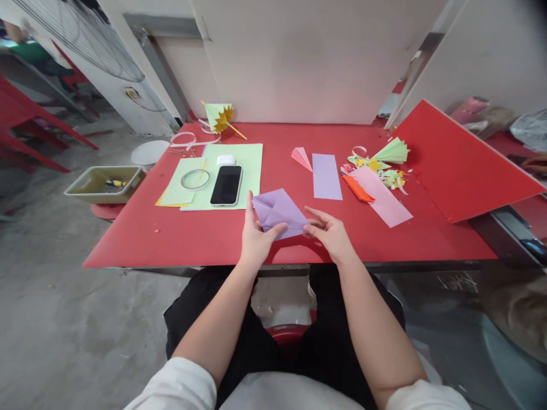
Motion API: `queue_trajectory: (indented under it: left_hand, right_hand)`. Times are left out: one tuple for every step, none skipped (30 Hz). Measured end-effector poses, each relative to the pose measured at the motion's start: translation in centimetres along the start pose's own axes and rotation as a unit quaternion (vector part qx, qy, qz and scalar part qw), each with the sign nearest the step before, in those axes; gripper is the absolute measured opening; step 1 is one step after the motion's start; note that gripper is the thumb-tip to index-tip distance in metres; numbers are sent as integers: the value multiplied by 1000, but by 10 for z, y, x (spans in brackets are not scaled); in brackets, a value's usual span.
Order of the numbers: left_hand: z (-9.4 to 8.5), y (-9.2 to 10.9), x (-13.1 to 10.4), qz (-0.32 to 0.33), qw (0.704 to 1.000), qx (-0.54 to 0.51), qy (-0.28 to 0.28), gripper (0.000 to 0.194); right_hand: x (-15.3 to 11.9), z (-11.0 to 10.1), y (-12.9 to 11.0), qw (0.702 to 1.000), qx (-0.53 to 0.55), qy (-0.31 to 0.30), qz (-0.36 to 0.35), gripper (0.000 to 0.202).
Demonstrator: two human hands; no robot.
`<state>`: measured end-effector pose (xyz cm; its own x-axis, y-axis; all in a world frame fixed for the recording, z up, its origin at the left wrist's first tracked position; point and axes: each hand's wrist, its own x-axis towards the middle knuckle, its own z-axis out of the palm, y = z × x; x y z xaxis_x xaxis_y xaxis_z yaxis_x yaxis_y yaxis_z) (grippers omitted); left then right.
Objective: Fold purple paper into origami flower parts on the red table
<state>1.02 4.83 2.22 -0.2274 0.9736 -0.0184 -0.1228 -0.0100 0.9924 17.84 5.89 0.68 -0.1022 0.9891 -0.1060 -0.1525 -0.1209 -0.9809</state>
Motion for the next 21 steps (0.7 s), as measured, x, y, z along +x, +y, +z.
queue_trajectory:
  left_hand:
    - [0, 1, -1, -1, 1000, 1, -11, 108]
    - [0, 1, -1, -5, 1000, 5, -23, 108]
    - [0, 1, -1, -8, 999, 10, -31, 107]
    - [-1, 1, -1, -9, 999, 14, -34, 105]
    - [-2, 1, 0, -7, 999, 14, -35, 103]
    - [-4, 1, 1, 0, 999, 9, -35, 100]
    - [-6, 0, 2, 10, 999, 2, -35, 97]
    - [-7, 0, 3, 21, 999, -5, -34, 94]
    - [-9, -1, 3, 33, 999, -7, -32, 89]
    - [-11, -2, 4, 43, 999, -6, -29, 84]
    - [-12, -2, 4, 50, 998, -3, -28, 80]
    - [-13, -3, 4, 55, 998, -1, -28, 76]
    - [-13, -3, 4, 60, 998, -3, -30, 73]
    - [-13, -4, 4, 65, 997, -8, -36, 72]
    - [-13, -4, 4, 69, 996, -14, -46, 71]
    - [-12, -3, 4, 74, 995, -19, -57, 70]
    - [-13, -3, 4, 78, 994, -23, -69, 70]
    - [-13, -3, 4, 82, 993, -26, -86, 70]
    - [-14, -3, 5, 84, 990, -26, -106, 71]
    - [-15, -3, 6, 87, 988, -22, -125, 71]
    - [-17, -3, 7, 91, 986, -12, -140, 70]
  right_hand:
    - [0, 1, 0, 1000, -1, -8, 8, 49]
    - [0, 2, 1, 1000, -7, -13, 14, 43]
    - [0, 2, 1, 1000, -13, -12, 18, 36]
    - [1, 3, 2, 1000, -16, -6, 20, 28]
    - [2, 3, 3, 1000, -18, 2, 20, 23]
    - [2, 3, 4, 1000, -16, 9, 20, 20]
    - [3, 3, 5, 1000, -12, 15, 18, 19]
    - [3, 3, 6, 1000, -8, 18, 16, 19]
    - [4, 3, 6, 1000, -4, 19, 14, 20]
    - [3, 4, 7, 1000, -2, 22, 12, 21]
    - [3, 5, 7, 1000, -1, 27, 10, 23]
    - [3, 6, 7, 999, -2, 33, 4, 26]
    - [2, 7, 7, 999, -3, 40, -7, 29]
    - [1, 8, 6, 999, -6, 46, -22, 33]
    - [1, 8, 6, 998, -10, 50, -39, 36]
    - [0, 9, 6, 997, -16, 52, -55, 36]
    - [0, 9, 6, 996, -24, 53, -69, 33]
    - [0, 9, 6, 995, -33, 53, -78, 28]
    - [0, 8, 7, 994, -41, 53, -83, 24]
    - [0, 7, 7, 994, -48, 51, -86, 21]
    - [0, 7, 7, 993, -54, 50, -89, 20]
